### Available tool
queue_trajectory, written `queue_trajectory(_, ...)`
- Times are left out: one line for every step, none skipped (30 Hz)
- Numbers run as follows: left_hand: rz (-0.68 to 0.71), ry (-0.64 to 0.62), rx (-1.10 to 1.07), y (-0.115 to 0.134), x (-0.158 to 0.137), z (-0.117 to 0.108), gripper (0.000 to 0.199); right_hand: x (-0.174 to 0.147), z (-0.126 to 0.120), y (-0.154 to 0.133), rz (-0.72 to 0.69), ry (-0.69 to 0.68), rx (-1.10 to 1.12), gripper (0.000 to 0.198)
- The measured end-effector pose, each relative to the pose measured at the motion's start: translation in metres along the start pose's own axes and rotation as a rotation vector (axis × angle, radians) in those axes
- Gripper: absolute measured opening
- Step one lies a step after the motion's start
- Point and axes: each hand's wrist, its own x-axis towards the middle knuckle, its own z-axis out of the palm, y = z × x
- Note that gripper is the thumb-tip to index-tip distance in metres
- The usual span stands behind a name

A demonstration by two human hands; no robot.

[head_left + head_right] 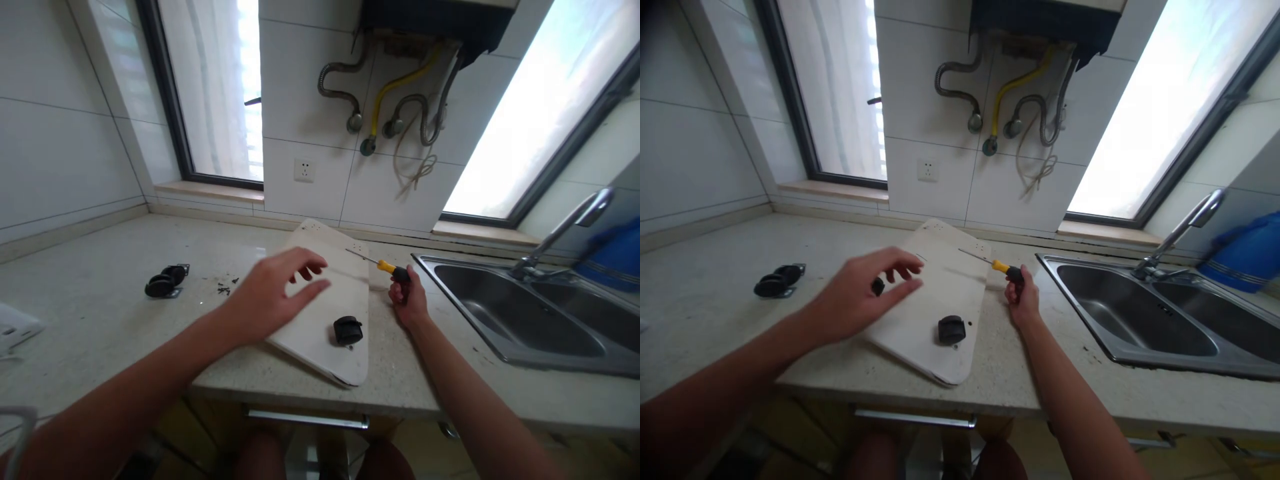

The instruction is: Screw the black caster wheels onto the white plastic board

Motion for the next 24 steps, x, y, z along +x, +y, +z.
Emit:
queue_trajectory(-0.071, 0.046, 0.062, -0.007, 0.006, -0.021, 0.031, 0.002, -0.002, 0.000, 0.002, 0.007, 0.015, 0.045)
queue_trajectory(-0.148, 0.080, 0.141, -0.019, 0.011, -0.041, 0.034, 0.004, -0.003, 0.001, 0.002, 0.011, 0.029, 0.044)
queue_trajectory(-0.235, 0.093, 0.239, -0.035, 0.015, -0.058, 0.034, 0.006, -0.004, 0.001, 0.002, 0.013, 0.039, 0.044)
queue_trajectory(-0.330, 0.066, 0.352, -0.055, 0.018, -0.071, 0.034, 0.008, -0.004, 0.001, 0.001, 0.014, 0.047, 0.043)
queue_trajectory(-0.439, -0.011, 0.479, -0.077, 0.018, -0.081, 0.034, 0.009, -0.004, 0.002, -0.001, 0.013, 0.053, 0.043)
queue_trajectory(-0.557, -0.135, 0.593, -0.100, 0.016, -0.086, 0.033, 0.010, -0.004, 0.002, -0.002, 0.009, 0.057, 0.042)
queue_trajectory(-0.630, -0.202, 0.628, -0.122, 0.012, -0.087, 0.028, 0.010, -0.004, 0.003, -0.004, 0.004, 0.059, 0.043)
queue_trajectory(-0.686, -0.245, 0.640, -0.143, 0.007, -0.085, 0.021, 0.011, -0.005, 0.003, -0.005, -0.003, 0.060, 0.043)
queue_trajectory(-0.732, -0.301, 0.638, -0.160, 0.002, -0.081, 0.013, 0.011, -0.006, 0.003, -0.006, -0.012, 0.061, 0.043)
queue_trajectory(-0.769, -0.352, 0.629, -0.175, -0.004, -0.075, 0.008, 0.012, -0.007, 0.003, -0.007, -0.021, 0.061, 0.043)
queue_trajectory(-0.799, -0.400, 0.621, -0.187, -0.009, -0.070, 0.009, 0.012, -0.008, 0.003, -0.008, -0.031, 0.060, 0.043)
queue_trajectory(-0.823, -0.441, 0.616, -0.195, -0.013, -0.065, 0.016, 0.012, -0.009, 0.003, -0.008, -0.040, 0.059, 0.044)
queue_trajectory(-0.841, -0.472, 0.615, -0.202, -0.017, -0.061, 0.025, 0.013, -0.009, 0.003, -0.008, -0.048, 0.059, 0.045)
queue_trajectory(-0.853, -0.495, 0.617, -0.207, -0.019, -0.059, 0.032, 0.013, -0.010, 0.003, -0.008, -0.054, 0.059, 0.045)
queue_trajectory(-0.860, -0.511, 0.621, -0.211, -0.021, -0.057, 0.038, 0.013, -0.011, 0.003, -0.008, -0.060, 0.061, 0.046)
queue_trajectory(-0.863, -0.524, 0.625, -0.215, -0.022, -0.056, 0.041, 0.014, -0.012, 0.003, -0.007, -0.064, 0.063, 0.046)
queue_trajectory(-0.863, -0.534, 0.628, -0.217, -0.022, -0.056, 0.041, 0.014, -0.012, 0.003, -0.007, -0.068, 0.067, 0.046)
queue_trajectory(-0.861, -0.543, 0.630, -0.219, -0.023, -0.056, 0.041, 0.014, -0.012, 0.003, -0.007, -0.071, 0.071, 0.046)
queue_trajectory(-0.858, -0.552, 0.633, -0.221, -0.023, -0.056, 0.041, 0.014, -0.012, 0.003, -0.007, -0.074, 0.076, 0.046)
queue_trajectory(-0.855, -0.559, 0.637, -0.222, -0.023, -0.056, 0.041, 0.014, -0.012, 0.004, -0.007, -0.077, 0.080, 0.046)
queue_trajectory(-0.851, -0.564, 0.641, -0.223, -0.024, -0.055, 0.041, 0.014, -0.012, 0.004, -0.007, -0.079, 0.084, 0.046)
queue_trajectory(-0.847, -0.567, 0.647, -0.223, -0.025, -0.055, 0.041, 0.014, -0.012, 0.004, -0.007, -0.081, 0.087, 0.046)
queue_trajectory(-0.842, -0.567, 0.652, -0.222, -0.026, -0.053, 0.041, 0.014, -0.012, 0.005, -0.007, -0.082, 0.090, 0.045)
queue_trajectory(-0.836, -0.564, 0.658, -0.221, -0.027, -0.052, 0.041, 0.014, -0.012, 0.005, -0.008, -0.083, 0.092, 0.045)
